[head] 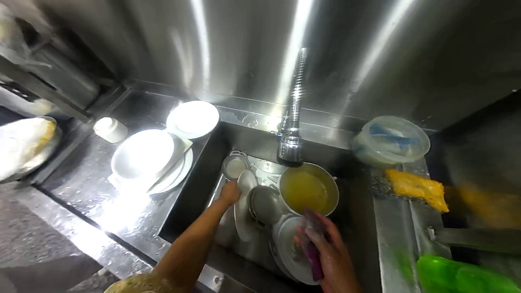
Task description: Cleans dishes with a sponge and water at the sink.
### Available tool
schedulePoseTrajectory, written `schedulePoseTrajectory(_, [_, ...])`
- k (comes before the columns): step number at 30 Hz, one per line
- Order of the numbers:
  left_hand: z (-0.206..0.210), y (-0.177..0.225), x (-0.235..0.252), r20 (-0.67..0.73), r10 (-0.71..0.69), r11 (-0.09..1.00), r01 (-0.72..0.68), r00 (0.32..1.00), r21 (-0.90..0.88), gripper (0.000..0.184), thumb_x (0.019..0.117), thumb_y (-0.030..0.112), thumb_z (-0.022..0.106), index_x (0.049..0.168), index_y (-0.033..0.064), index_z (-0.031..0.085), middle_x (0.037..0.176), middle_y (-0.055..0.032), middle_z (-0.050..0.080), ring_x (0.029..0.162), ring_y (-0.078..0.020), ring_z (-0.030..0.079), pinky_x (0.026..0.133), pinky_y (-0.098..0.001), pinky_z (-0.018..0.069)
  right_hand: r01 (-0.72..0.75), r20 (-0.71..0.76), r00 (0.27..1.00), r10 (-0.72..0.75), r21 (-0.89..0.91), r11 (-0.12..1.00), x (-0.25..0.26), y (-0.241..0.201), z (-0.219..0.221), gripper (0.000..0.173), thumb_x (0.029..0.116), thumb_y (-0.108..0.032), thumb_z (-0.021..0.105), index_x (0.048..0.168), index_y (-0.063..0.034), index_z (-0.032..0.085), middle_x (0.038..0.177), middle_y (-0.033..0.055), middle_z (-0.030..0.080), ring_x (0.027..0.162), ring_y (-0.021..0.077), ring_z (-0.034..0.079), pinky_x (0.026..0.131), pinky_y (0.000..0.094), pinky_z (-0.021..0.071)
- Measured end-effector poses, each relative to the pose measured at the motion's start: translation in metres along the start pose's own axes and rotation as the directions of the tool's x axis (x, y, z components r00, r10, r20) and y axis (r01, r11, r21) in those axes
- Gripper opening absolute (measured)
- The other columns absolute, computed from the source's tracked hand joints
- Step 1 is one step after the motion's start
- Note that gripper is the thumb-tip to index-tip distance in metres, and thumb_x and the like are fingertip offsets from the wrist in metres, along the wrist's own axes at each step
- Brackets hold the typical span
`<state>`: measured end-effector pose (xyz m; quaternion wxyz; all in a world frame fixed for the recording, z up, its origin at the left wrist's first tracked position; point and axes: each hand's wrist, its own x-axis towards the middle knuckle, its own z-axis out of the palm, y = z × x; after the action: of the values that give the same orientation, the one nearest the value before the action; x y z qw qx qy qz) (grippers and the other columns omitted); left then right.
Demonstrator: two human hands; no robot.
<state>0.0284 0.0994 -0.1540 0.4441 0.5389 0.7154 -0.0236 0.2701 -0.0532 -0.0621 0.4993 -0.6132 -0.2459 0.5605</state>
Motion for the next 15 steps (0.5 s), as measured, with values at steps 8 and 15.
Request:
schedulePoseTrajectory(8, [-0.069,-0.004,-0.146,-0.640,0.163,0.890,-0.391,0.751,-0.233,0.038,0.1105,0.020,0.039,0.135,-0.0034,0.058,0.109,-0.0217,0.070,0.104,-0.0291,0.068,0.097,-0.0493,0.0524,0.705,0.422,0.695,-0.582,-0.246,0.665,-0.010,0.041,0.153,0.048,0.0963,-0.006,0.058,0.142,0.0072,0.054,0.149,0.0303,0.049,0.136,0.0405,0.054,0.111,0.0507,0.0473])
schedulePoseTrajectory(15, [-0.053,0.010,-0.179,-0.722,0.103,0.809,-0.480,0.684,-0.338,0.041,0.1117,0.020,0.035,0.112,-0.0073,0.066,0.090,-0.0151,0.069,0.085,-0.0187,0.069,0.084,-0.0389,0.0563,0.896,0.389,0.338,-0.857,-0.413,0.165,0.074,-0.027,0.206,0.046,0.0998,-0.005,0.049,0.146,-0.0005,0.055,0.157,0.0201,0.046,0.148,0.0422,0.039,0.121,0.0612,0.0279])
